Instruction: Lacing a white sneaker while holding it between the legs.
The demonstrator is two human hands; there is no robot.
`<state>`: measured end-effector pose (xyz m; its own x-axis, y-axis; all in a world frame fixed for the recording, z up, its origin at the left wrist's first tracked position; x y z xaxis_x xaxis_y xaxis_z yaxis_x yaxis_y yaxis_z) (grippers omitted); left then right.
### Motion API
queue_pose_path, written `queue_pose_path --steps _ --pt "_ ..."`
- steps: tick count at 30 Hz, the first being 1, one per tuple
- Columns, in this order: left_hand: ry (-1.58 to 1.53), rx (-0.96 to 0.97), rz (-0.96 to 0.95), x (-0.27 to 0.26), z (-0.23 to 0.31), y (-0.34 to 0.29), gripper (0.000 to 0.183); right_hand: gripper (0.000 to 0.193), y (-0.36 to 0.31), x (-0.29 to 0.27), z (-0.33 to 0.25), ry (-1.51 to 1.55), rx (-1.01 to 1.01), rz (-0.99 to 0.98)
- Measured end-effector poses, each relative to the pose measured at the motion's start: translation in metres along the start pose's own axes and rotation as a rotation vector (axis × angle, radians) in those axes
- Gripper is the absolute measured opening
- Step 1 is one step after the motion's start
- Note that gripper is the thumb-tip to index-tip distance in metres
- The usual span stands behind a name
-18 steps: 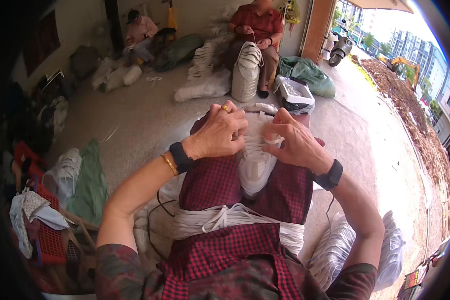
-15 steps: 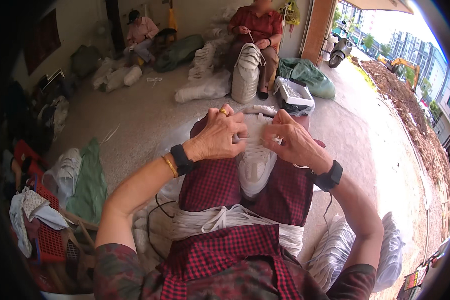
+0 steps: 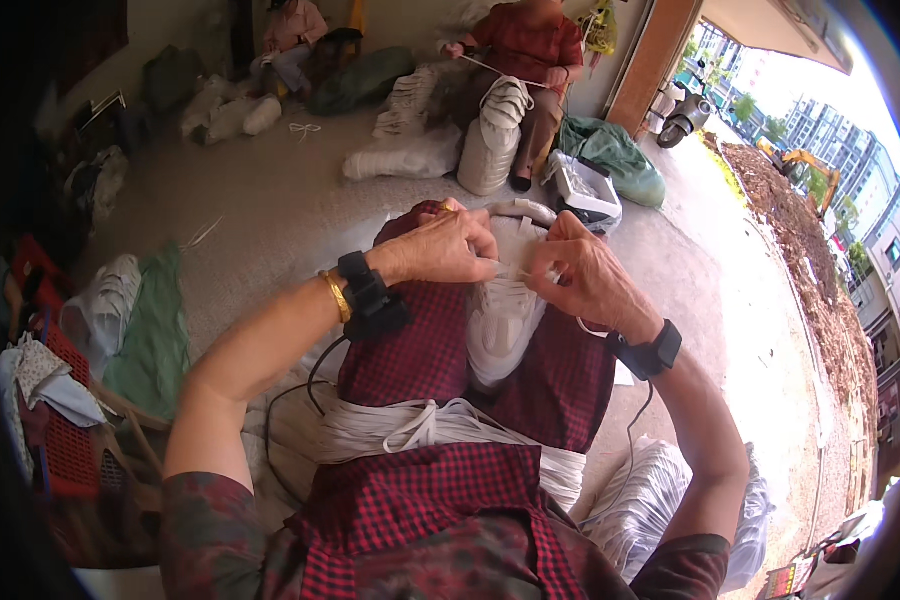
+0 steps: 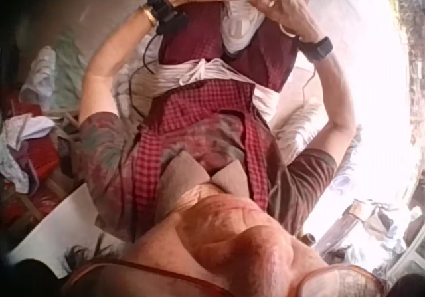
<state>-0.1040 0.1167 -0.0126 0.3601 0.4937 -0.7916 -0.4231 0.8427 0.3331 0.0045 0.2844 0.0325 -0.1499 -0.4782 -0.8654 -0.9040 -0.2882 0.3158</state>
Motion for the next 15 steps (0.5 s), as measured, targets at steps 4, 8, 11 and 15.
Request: queue_pose_path --steps 4,8,11,15 --pt "-0.019 -0.083 -0.044 0.002 0.0 0.005 0.029 0.012 -0.011 0.008 0.001 -0.103 -0.046 0.069" --pt "-0.061 -0.071 0.025 0.008 -0.003 0.004 0.031 0.008 -0.026 0.01 -0.016 -0.478 -0.216 0.239" --pt "0.026 -0.068 0.036 0.01 0.008 0.008 0.029 0.009 -0.036 0.018 -0.018 -0.505 -0.281 0.167" --pt "0.01 0.11 0.165 0.012 -0.005 0.006 0.025 0.01 -0.038 0.008 -0.016 -0.534 -0.211 0.2"
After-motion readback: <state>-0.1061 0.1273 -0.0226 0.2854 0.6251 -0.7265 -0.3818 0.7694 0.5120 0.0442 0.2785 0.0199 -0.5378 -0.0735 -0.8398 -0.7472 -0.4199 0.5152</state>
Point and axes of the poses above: each hand's wrist, its own y-axis towards the middle knuckle, its own x-axis out of the palm, z = x × y, the point moved 4 cm from there along y, towards the middle knuckle, and after that the axes turned 4 degrees about x, right-handed, at the moved point
